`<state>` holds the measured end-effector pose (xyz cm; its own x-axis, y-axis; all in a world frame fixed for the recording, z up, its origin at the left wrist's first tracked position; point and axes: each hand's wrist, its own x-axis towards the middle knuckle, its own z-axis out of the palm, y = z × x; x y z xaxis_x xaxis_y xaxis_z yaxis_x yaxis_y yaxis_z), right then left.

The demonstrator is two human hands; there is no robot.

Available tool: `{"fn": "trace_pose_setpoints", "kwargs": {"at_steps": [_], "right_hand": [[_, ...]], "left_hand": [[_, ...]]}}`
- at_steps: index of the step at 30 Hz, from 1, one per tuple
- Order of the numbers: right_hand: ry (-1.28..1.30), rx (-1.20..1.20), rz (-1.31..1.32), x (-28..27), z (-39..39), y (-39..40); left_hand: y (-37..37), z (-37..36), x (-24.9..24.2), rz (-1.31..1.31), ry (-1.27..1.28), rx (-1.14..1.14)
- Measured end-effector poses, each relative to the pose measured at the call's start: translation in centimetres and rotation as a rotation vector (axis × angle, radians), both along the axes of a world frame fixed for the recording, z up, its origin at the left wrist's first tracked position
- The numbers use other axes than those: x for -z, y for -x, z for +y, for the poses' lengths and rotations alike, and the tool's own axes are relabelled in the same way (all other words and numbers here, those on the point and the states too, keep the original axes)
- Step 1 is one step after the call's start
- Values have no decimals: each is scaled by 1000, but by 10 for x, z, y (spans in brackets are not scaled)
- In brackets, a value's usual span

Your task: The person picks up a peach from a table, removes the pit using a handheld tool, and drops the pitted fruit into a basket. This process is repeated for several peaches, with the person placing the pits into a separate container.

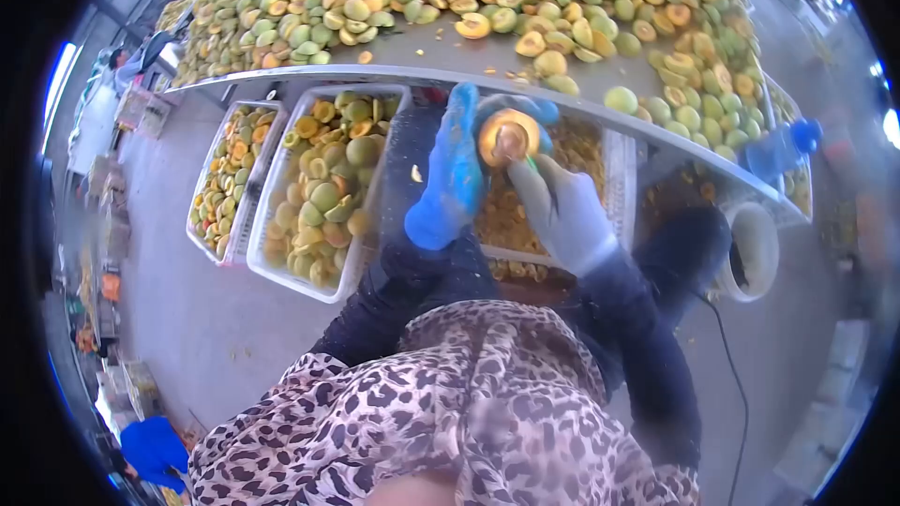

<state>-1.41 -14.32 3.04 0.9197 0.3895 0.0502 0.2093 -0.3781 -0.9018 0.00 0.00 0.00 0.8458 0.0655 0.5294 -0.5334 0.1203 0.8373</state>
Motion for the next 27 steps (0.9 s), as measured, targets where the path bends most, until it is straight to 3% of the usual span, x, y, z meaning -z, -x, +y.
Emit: {"fn": "trace_pose_setpoints", "kwargs": {"at_steps": [2,5,6,7,9,11,13,17,19,21,23,24,25,27], "right_hand": [[-77,-7,-3,11,9,-2],[97,-50,-18,6,-7,5],[87,-58,-142,9,-6,5],[89,-53,-131,8,-9,5],[327,-144,-94,4,-16,0],[277,-141,-41,9,-17,-1],[-11,-63,-70,15,-10,1],[-46,-27,-64,14,-4,1],[-113,-37,142,7,-3,3],[-60,-59,95,5,-3,4],[-7,-85,44,4,-4,3],[149,-115,-41,4,-7,1],[307,-145,-124,3,-8,1],[204,-146,28,-8,-8,1]], "left_hand": [[-1,4,-14,331,351,186],[1,-11,-5,318,416,210],[-2,-1,-9,327,270,248],[-3,4,-8,338,272,252],[-6,5,-5,274,159,338],[-7,2,-3,244,145,350],[-7,-7,-9,352,377,253],[-4,-15,-8,312,408,89],[-6,-16,2,311,424,46],[-10,-11,3,299,444,6],[-11,5,-5,226,167,248],[-10,8,-6,239,39,249],[-8,7,-9,245,43,250],[-4,3,-15,205,46,229]]}}
